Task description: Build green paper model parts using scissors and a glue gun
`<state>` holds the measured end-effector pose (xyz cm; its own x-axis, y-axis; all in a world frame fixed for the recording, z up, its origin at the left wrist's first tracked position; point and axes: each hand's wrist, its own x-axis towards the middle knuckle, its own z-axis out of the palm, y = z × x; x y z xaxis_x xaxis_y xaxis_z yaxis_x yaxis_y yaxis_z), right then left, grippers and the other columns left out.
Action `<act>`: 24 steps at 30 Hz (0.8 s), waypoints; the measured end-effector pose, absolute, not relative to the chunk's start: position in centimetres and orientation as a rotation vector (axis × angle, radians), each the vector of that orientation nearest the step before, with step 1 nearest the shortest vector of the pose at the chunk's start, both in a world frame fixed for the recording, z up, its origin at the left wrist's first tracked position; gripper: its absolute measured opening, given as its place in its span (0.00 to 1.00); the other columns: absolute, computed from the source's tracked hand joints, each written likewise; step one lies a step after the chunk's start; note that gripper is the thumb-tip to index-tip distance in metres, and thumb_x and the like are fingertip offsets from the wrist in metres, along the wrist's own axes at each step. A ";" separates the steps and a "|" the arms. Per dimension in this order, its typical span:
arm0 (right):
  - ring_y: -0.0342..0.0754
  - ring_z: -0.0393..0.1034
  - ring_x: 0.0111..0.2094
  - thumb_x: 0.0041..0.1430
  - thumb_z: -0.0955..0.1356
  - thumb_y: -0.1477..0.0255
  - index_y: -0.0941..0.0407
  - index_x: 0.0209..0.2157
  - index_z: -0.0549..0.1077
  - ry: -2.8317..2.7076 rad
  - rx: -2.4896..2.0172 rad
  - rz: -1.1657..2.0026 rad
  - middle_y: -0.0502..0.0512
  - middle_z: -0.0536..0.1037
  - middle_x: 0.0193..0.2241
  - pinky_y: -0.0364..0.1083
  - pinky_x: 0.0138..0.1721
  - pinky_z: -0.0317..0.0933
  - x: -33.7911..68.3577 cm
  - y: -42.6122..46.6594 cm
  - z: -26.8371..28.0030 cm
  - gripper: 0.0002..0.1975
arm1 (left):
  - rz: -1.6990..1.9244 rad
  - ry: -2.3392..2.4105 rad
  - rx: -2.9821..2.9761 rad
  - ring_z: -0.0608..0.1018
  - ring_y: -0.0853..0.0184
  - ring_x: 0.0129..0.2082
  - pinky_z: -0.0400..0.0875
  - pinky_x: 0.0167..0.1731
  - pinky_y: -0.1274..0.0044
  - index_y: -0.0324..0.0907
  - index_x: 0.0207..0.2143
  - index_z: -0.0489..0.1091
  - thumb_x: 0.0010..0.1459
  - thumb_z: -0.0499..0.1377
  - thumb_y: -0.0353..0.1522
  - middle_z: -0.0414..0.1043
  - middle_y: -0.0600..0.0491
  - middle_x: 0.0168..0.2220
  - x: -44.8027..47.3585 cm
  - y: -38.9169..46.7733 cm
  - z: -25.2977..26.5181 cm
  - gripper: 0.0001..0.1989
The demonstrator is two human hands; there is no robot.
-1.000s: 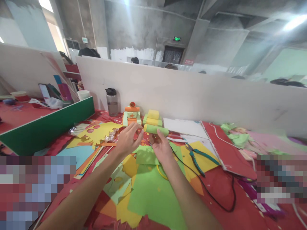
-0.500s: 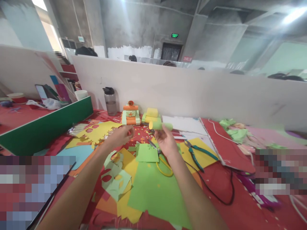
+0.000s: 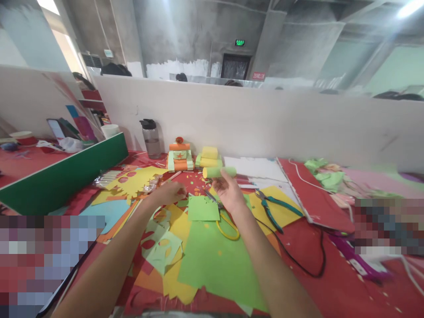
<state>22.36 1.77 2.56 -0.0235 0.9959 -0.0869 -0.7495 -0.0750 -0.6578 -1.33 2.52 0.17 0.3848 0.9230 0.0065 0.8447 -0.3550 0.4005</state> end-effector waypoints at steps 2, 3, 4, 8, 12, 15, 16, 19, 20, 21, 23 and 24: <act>0.43 0.76 0.26 0.46 0.78 0.78 0.56 0.32 0.75 -0.514 -0.623 1.547 0.52 0.83 0.29 0.37 0.23 0.73 22.3 1.8 2.6 0.12 | 0.294 1.535 2.296 0.80 0.61 0.35 0.69 0.33 0.76 0.44 0.33 0.76 0.53 0.58 0.31 0.81 0.50 0.35 -1.3 2.6 0.1 0.07; 0.44 0.76 0.26 0.46 0.78 0.78 0.56 0.32 0.75 -0.514 -0.622 1.546 0.52 0.83 0.29 0.37 0.22 0.73 22.3 1.8 2.6 0.12 | 0.278 1.532 2.288 0.80 0.61 0.35 0.68 0.32 0.76 0.44 0.34 0.77 0.53 0.58 0.31 0.81 0.50 0.36 -1.2 2.6 0.1 0.07; 0.44 0.76 0.26 0.46 0.78 0.78 0.56 0.32 0.75 -0.511 -0.622 1.545 0.52 0.83 0.29 0.37 0.22 0.73 22.3 1.8 2.6 0.13 | 0.267 1.530 2.282 0.80 0.61 0.35 0.68 0.31 0.76 0.44 0.34 0.77 0.53 0.58 0.31 0.81 0.50 0.37 -1.2 2.6 0.1 0.08; 0.44 0.76 0.26 0.45 0.78 0.79 0.57 0.33 0.75 -0.507 -0.616 1.546 0.52 0.82 0.29 0.38 0.22 0.73 22.3 1.8 2.6 0.13 | 0.248 1.536 2.267 0.79 0.62 0.32 0.65 0.29 0.76 0.44 0.33 0.77 0.53 0.57 0.30 0.80 0.50 0.34 -1.1 2.5 0.3 0.08; 0.44 0.76 0.26 0.45 0.78 0.78 0.57 0.33 0.75 -0.520 -0.608 1.547 0.52 0.82 0.29 0.38 0.22 0.73 22.4 1.8 2.5 0.13 | 0.258 1.539 2.267 0.76 0.63 0.27 0.62 0.25 0.76 0.42 0.30 0.75 0.52 0.57 0.29 0.78 0.49 0.29 -0.9 2.2 0.4 0.07; 0.44 0.76 0.26 0.46 0.78 0.78 0.56 0.32 0.75 -0.529 -0.606 1.545 0.52 0.82 0.29 0.38 0.22 0.73 22.4 1.8 2.5 0.13 | 0.279 1.535 2.271 0.74 0.64 0.25 0.60 0.25 0.76 0.42 0.27 0.73 0.51 0.56 0.28 0.77 0.50 0.28 -0.9 2.1 0.4 0.05; 0.44 0.76 0.26 0.45 0.78 0.78 0.56 0.32 0.75 -0.532 -0.605 1.547 0.52 0.82 0.29 0.38 0.22 0.73 22.4 1.8 2.5 0.13 | 0.286 1.534 2.272 0.74 0.64 0.25 0.60 0.25 0.76 0.42 0.27 0.72 0.51 0.56 0.28 0.76 0.50 0.28 -0.9 2.1 0.3 0.05; 0.44 0.76 0.26 0.45 0.78 0.78 0.56 0.32 0.75 -0.542 -0.606 1.551 0.52 0.82 0.29 0.38 0.23 0.73 22.5 1.8 2.5 0.12 | 0.286 1.534 2.270 0.73 0.65 0.24 0.60 0.25 0.76 0.43 0.27 0.71 0.51 0.56 0.28 0.75 0.50 0.27 -0.9 2.0 0.3 0.05; 0.44 0.76 0.26 0.45 0.78 0.78 0.57 0.32 0.75 -0.544 -0.607 1.551 0.52 0.82 0.29 0.38 0.23 0.73 22.5 1.8 2.4 0.12 | 0.278 1.531 2.269 0.73 0.64 0.24 0.60 0.25 0.76 0.43 0.27 0.71 0.51 0.55 0.28 0.75 0.50 0.26 -0.9 1.9 0.3 0.05; 0.44 0.76 0.26 0.45 0.78 0.78 0.57 0.32 0.75 -0.545 -0.611 1.550 0.51 0.82 0.29 0.38 0.23 0.73 22.5 1.9 2.4 0.12 | 0.268 1.528 2.266 0.72 0.64 0.24 0.60 0.25 0.76 0.43 0.26 0.71 0.51 0.55 0.28 0.74 0.50 0.25 -0.9 1.8 0.5 0.05; 0.44 0.76 0.26 0.46 0.78 0.77 0.56 0.32 0.76 -0.546 -0.621 1.546 0.51 0.82 0.28 0.38 0.23 0.72 22.6 1.9 2.4 0.12 | 0.249 1.516 2.259 0.72 0.64 0.23 0.60 0.26 0.75 0.43 0.26 0.70 0.50 0.55 0.28 0.73 0.51 0.25 -0.9 1.7 0.9 0.05; 0.44 0.76 0.26 0.46 0.78 0.77 0.56 0.32 0.76 -0.548 -0.624 1.544 0.52 0.82 0.29 0.38 0.23 0.73 22.6 1.9 2.4 0.12 | 0.243 1.509 2.254 0.72 0.64 0.23 0.60 0.26 0.75 0.43 0.27 0.70 0.50 0.55 0.28 0.74 0.51 0.25 -0.9 1.6 1.2 0.05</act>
<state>22.58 1.92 2.39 -0.0319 0.9975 -0.0627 -0.7347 -0.0659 -0.6752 -0.95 1.59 1.20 0.3970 0.9140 -0.0838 0.8417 -0.3262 0.4303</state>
